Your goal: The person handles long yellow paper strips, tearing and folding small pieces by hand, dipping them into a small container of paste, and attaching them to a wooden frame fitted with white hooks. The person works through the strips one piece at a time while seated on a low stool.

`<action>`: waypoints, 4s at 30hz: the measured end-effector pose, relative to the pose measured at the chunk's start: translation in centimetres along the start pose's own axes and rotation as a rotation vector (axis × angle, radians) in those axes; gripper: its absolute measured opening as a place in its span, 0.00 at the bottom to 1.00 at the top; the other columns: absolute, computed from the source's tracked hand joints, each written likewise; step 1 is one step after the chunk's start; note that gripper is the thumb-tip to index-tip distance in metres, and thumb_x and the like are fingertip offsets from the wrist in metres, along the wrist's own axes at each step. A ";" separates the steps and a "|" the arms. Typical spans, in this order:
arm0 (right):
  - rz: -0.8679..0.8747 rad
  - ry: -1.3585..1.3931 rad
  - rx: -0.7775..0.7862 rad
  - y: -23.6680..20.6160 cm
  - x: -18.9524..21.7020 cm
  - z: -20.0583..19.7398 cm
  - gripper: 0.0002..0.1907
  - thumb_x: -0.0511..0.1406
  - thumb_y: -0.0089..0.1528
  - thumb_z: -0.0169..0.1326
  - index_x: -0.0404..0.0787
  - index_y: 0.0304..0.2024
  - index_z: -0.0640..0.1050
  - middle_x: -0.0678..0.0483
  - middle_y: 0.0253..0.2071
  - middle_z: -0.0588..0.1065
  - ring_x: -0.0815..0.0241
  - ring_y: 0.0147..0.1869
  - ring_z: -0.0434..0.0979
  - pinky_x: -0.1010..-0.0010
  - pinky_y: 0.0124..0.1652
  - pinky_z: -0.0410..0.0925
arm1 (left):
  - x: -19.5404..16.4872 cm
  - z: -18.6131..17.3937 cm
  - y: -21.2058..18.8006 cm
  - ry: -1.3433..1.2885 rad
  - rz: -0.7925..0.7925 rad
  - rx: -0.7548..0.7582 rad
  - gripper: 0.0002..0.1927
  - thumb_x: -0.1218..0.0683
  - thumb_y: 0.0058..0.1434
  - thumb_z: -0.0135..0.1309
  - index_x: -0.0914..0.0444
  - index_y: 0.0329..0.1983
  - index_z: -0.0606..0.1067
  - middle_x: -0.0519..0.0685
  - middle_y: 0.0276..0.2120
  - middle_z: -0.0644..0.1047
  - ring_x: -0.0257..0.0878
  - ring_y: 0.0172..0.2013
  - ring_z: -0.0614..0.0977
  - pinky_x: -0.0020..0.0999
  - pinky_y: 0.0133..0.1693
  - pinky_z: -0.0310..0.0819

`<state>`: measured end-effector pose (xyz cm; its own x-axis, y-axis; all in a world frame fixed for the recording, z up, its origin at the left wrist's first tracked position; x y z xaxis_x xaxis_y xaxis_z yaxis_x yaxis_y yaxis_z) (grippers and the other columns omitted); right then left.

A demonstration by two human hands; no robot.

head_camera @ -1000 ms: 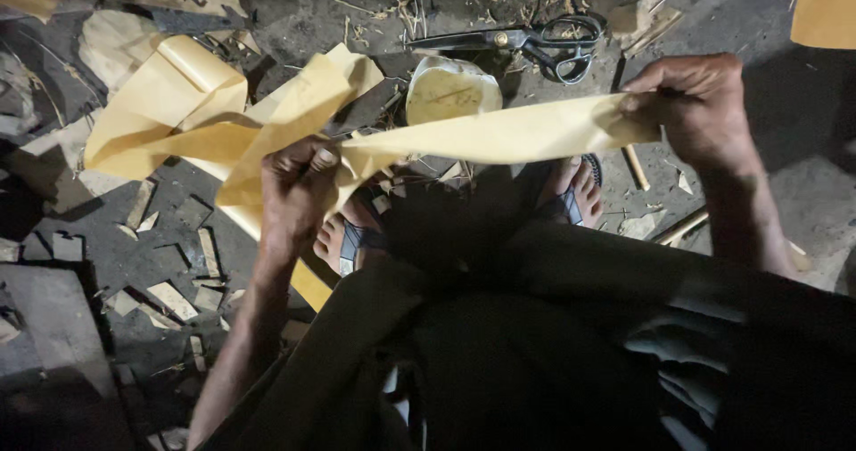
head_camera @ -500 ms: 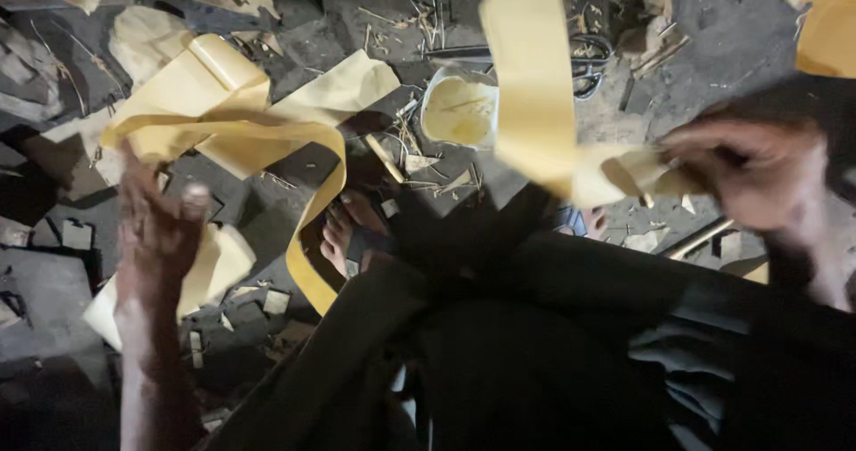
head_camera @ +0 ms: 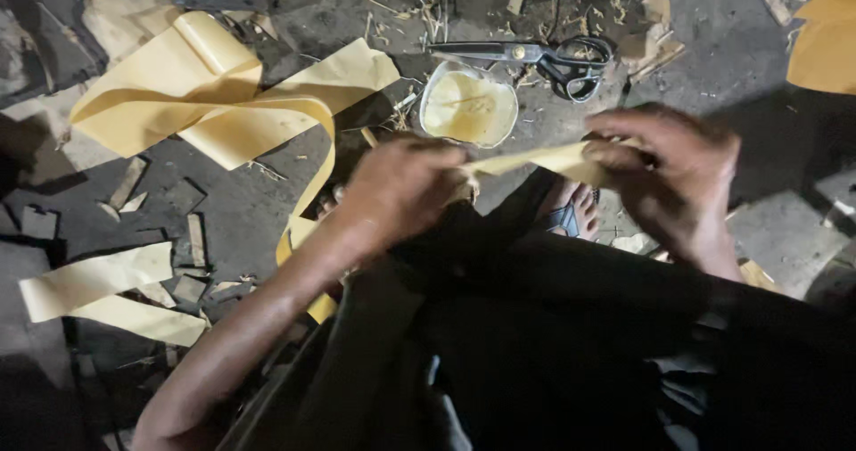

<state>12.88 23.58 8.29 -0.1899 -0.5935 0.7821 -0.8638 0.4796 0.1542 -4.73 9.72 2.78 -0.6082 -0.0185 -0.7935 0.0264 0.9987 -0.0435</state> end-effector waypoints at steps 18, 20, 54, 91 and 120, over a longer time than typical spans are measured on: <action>0.627 1.132 0.055 -9.2 -12.9 4.0 0.06 0.27 0.62 0.62 0.34 0.43 0.82 0.45 0.40 0.81 0.58 0.42 0.83 0.65 0.42 0.78 | 14.2 1.7 -10.1 -1.725 -0.512 -0.444 0.13 0.66 0.60 0.45 0.70 0.44 0.77 0.53 0.33 0.79 0.37 0.29 0.80 0.36 0.36 0.81; 0.673 1.017 -0.005 -10.3 -13.4 3.7 0.05 0.25 0.65 0.60 0.33 0.43 0.82 0.47 0.42 0.81 0.61 0.43 0.82 0.67 0.46 0.77 | 14.5 2.6 -10.5 -1.661 -0.690 -0.444 0.15 0.60 0.61 0.42 0.70 0.44 0.77 0.54 0.33 0.79 0.38 0.29 0.80 0.35 0.37 0.83; 0.166 0.451 0.139 0.7 -4.5 11.0 0.12 0.25 0.65 0.61 0.33 0.52 0.79 0.45 0.46 0.82 0.60 0.47 0.85 0.71 0.45 0.81 | 2.8 -5.9 -1.7 -0.661 -0.325 -0.539 0.10 0.57 0.61 0.67 0.66 0.39 0.78 0.42 0.29 0.76 0.28 0.26 0.71 0.22 0.28 0.62; 0.006 -0.341 0.091 -2.6 -0.9 8.2 0.29 0.31 0.53 0.65 0.33 0.58 0.80 0.36 0.69 0.60 0.41 0.74 0.58 0.42 0.66 0.60 | 9.6 -10.4 -10.4 -0.303 -0.171 -0.877 0.17 0.56 0.84 0.53 0.64 0.36 0.70 0.44 0.26 0.69 0.29 0.26 0.65 0.26 0.30 0.57; -0.150 0.070 -0.118 3.3 -2.2 9.9 0.27 0.28 0.62 0.65 0.43 0.63 0.72 0.47 0.73 0.59 0.43 0.75 0.65 0.56 0.63 0.74 | 5.4 1.3 -2.1 -1.068 -0.344 -0.580 0.07 0.63 0.63 0.64 0.67 0.44 0.80 0.38 0.35 0.77 0.24 0.35 0.74 0.21 0.39 0.71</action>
<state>5.79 20.07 1.06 -0.0267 -0.6195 0.7846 -0.8185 0.4641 0.3386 -7.02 7.49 -2.25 0.4354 -0.0394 -0.8994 -0.5210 0.8037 -0.2875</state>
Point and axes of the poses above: each hand's wrist, its own y-axis towards the middle knuckle, its own z-axis out of the palm, x = y × z, the point moved 9 cm from there along y, towards the middle knuckle
